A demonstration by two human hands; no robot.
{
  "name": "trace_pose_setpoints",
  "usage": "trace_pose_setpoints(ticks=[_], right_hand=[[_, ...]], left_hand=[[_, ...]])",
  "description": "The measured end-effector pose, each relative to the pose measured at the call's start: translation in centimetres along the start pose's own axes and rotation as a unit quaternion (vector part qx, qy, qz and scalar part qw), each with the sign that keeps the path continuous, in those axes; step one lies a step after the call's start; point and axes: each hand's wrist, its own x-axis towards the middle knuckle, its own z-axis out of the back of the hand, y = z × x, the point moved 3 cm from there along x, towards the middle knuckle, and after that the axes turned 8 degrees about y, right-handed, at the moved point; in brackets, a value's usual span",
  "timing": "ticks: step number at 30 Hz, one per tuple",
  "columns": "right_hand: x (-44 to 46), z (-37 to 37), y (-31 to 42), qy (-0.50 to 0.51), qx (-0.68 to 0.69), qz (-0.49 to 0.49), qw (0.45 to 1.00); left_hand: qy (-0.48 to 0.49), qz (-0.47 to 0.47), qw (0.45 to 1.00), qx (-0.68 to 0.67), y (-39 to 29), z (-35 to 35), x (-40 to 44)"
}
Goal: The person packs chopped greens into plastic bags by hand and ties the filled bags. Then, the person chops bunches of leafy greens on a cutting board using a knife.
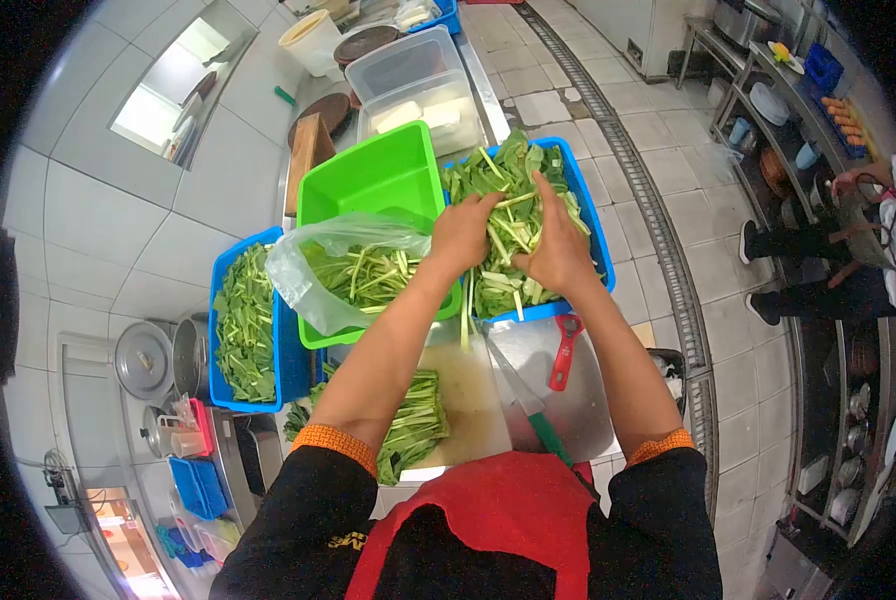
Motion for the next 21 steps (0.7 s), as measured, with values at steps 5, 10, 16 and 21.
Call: trace_pose_setpoints(ticks=[5, 10, 16, 21], right_hand=[[1.3, -1.0, 0.6, -0.011, -0.008, 0.061, 0.998], [3.3, -2.4, -0.1, -0.021, 0.041, 0.109, 0.993], [4.0, -4.4, -1.3, -0.054, -0.004, 0.05, 0.997], [3.1, -4.6, -2.3, -0.074, 0.014, 0.04, 0.996]], left_hand=[[-0.025, 0.064, 0.99, -0.125, 0.2, -0.2, 0.4], [0.066, 0.12, 0.958, -0.252, 0.1, 1.0, 0.1], [0.149, 0.142, 0.919, -0.336, -0.6, 0.5, -0.7], [0.138, 0.138, 0.968, -0.155, -2.8, 0.1, -0.2]])
